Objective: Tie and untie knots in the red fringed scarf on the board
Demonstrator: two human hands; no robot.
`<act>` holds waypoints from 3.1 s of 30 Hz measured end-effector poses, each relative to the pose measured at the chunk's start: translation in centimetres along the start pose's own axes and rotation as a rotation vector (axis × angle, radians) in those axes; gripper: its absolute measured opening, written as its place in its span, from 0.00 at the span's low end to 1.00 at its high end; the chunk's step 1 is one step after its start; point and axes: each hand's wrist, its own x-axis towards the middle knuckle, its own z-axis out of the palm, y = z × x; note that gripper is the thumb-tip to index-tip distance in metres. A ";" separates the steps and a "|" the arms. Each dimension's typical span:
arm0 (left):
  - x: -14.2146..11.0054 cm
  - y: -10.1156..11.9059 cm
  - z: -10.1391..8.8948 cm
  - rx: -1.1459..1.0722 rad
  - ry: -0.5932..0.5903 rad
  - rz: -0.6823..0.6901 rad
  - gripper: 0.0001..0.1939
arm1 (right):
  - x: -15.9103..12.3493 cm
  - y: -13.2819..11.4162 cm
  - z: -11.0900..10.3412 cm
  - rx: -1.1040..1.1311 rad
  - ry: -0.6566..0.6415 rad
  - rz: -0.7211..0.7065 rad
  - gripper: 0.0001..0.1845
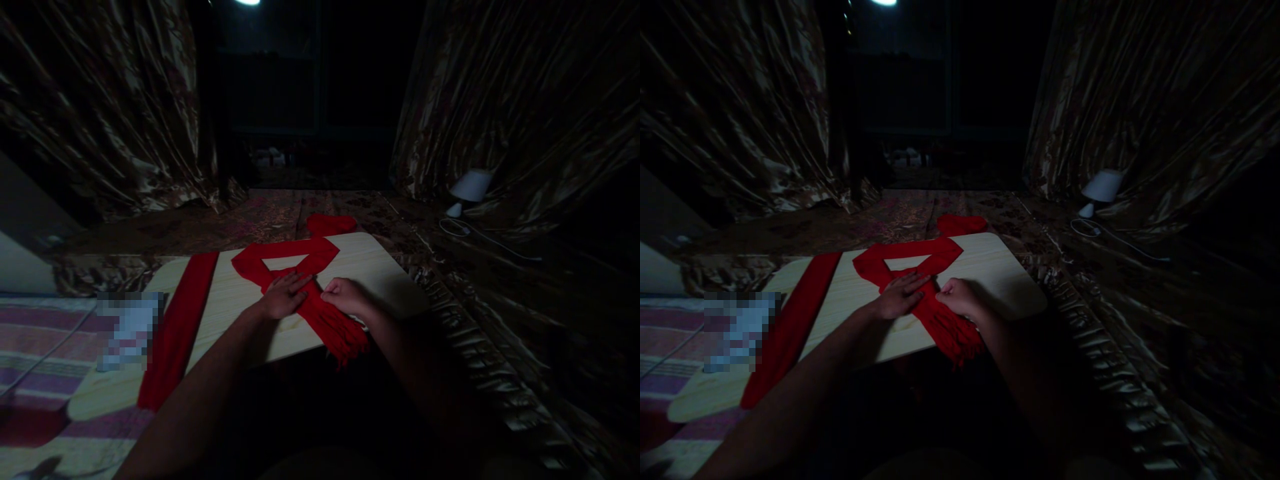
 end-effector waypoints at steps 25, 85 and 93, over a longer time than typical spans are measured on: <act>0.3 -0.3 0.2 0.018 0.002 0.007 0.32 | -3.3 -0.4 -4.7 -0.273 -0.633 0.030 0.07; 0.0 0.8 1.8 0.063 0.562 -0.028 0.27 | 1.0 3.3 -10.0 -0.086 -0.497 -0.232 0.18; 0.0 0.8 1.8 0.065 0.524 -0.039 0.28 | -0.1 2.8 -9.1 -0.112 -0.744 -0.059 0.11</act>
